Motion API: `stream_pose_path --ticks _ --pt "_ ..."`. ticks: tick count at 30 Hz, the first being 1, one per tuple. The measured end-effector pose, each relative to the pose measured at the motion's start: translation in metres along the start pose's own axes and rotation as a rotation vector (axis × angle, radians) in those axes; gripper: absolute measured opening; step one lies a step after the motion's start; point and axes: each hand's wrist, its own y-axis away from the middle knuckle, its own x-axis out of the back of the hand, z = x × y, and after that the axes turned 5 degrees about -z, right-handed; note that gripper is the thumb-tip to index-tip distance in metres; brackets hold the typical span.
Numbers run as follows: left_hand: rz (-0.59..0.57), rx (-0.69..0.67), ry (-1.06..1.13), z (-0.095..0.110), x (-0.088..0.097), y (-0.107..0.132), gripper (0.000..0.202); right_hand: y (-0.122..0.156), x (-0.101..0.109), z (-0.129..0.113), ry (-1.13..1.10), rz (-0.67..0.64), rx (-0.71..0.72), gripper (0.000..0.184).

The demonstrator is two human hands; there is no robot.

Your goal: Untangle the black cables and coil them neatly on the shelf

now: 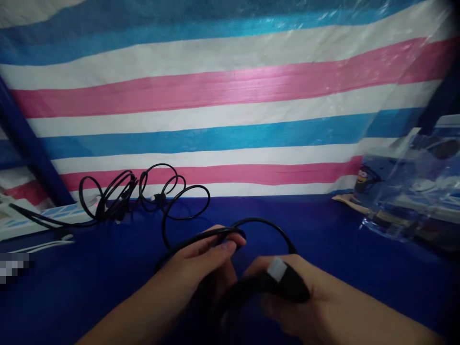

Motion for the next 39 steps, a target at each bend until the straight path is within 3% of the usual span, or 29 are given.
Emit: stream_pose_path --ticks 3,6,10,12,15,17,20,25,29,33,36,39 --pt "0.057 -0.014 -0.244 -0.005 0.000 0.005 0.034 -0.001 -0.005 -0.002 0.129 0.097 0.121 0.017" --pt "0.174 -0.116 -0.444 -0.005 -0.003 0.011 0.034 -0.005 -0.013 0.006 0.185 0.347 0.273 0.014" --pt "0.211 -0.066 -0.523 0.009 0.000 0.011 0.035 -0.005 -0.012 0.015 0.277 0.469 0.254 0.030" --pt "0.192 0.044 -0.472 0.015 0.005 0.007 0.037 -0.004 -0.008 0.014 0.326 0.475 0.221 0.043" --pt "0.052 0.153 -0.473 0.015 0.012 0.002 0.038 -0.004 -0.003 0.012 0.364 0.484 0.229 0.052" --pt "0.056 0.041 -0.539 0.010 0.012 0.004 0.028 -0.004 -0.002 0.013 0.346 0.475 0.265 0.051" --pt "0.207 -0.110 -0.636 0.004 0.009 0.012 0.009 -0.003 -0.003 0.017 0.319 0.453 0.299 0.049" --pt "0.192 0.011 -0.701 0.006 0.011 0.016 0.025 -0.002 -0.001 0.017 0.338 0.439 0.327 0.044" --pt "0.245 -0.037 -0.803 0.006 0.011 0.009 0.038 -0.005 0.001 0.015 0.379 0.430 0.308 0.046" --pt "0.164 -0.018 -0.714 0.004 0.005 0.008 0.045 -0.008 0.001 0.010 0.354 0.384 0.323 0.046" --pt "0.158 -0.157 -0.836 0.006 -0.001 0.012 0.024 -0.007 -0.002 0.008 0.280 0.336 0.380 0.042" --pt "0.297 -0.170 -0.911 0.005 -0.006 0.015 0.009 -0.005 -0.006 0.009 0.278 0.322 0.439 0.041"
